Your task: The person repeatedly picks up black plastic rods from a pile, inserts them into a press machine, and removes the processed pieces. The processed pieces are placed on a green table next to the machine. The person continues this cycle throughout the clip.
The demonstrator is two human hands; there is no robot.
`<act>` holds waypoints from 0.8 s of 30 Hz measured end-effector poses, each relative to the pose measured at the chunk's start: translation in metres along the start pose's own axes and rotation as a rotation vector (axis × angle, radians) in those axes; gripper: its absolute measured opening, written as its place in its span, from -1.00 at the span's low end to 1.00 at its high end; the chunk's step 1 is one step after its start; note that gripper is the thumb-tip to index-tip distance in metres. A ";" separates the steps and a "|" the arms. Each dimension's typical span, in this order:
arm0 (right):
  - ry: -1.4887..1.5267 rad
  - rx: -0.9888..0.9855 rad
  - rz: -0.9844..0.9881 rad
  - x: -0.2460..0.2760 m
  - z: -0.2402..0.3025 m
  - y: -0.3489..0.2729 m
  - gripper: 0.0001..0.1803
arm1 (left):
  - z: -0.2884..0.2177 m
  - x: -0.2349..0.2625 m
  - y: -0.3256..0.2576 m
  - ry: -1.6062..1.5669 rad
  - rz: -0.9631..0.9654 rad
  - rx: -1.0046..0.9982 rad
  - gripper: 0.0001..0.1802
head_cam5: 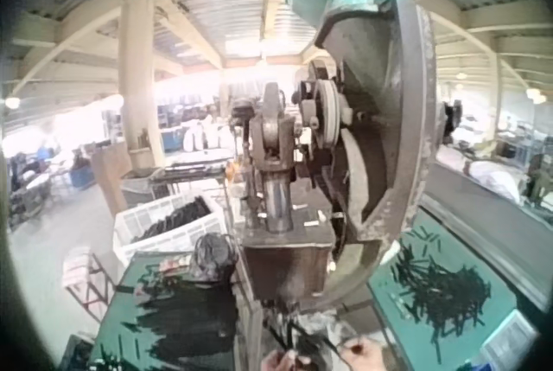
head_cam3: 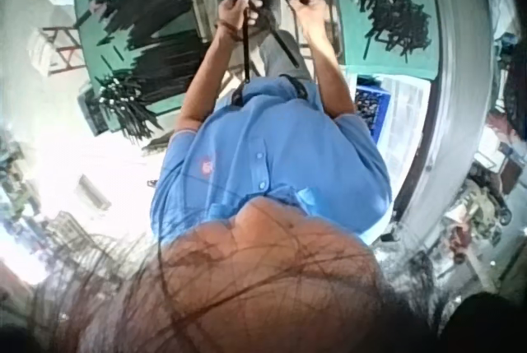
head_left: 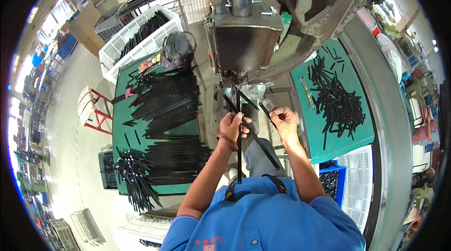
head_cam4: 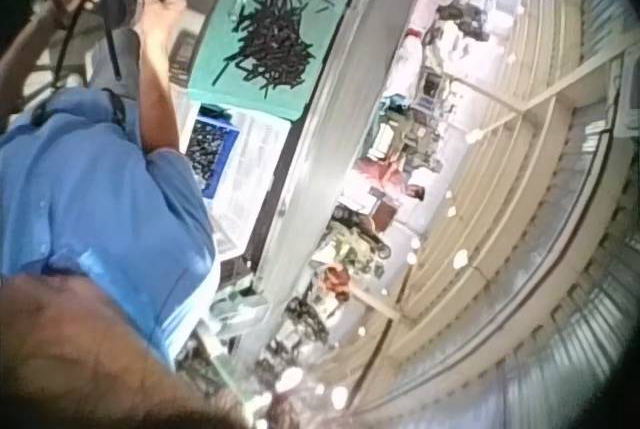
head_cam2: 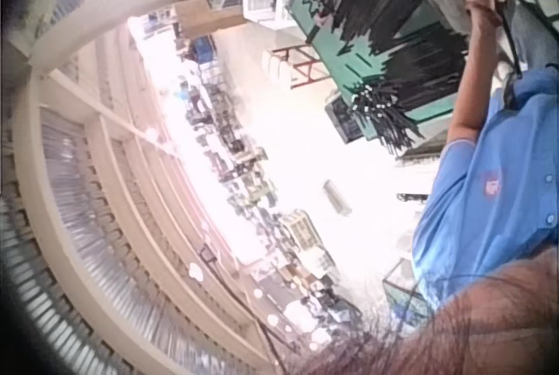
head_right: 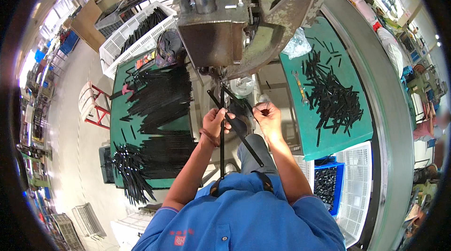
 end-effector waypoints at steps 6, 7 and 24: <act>-0.006 0.062 -0.009 -0.016 0.008 0.011 -0.90 | -0.006 -0.002 -0.003 0.050 0.003 -0.031 -0.73; 0.006 0.073 -0.011 -0.017 0.009 0.012 -0.90 | -0.005 -0.003 -0.004 0.062 0.009 -0.037 -0.74; -0.344 0.472 0.019 -0.089 0.051 0.011 -0.88 | -0.017 0.061 -0.026 -0.092 -0.112 -0.149 -0.82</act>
Point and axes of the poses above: each hand's wrist, its own y-axis towards the middle knuckle, its own x-axis out of the back of the hand, z = x × y, the point moved 10 cm from there along y, towards the middle knuckle, and after that the axes turned 12 degrees about -z, right-handed, at the moved point
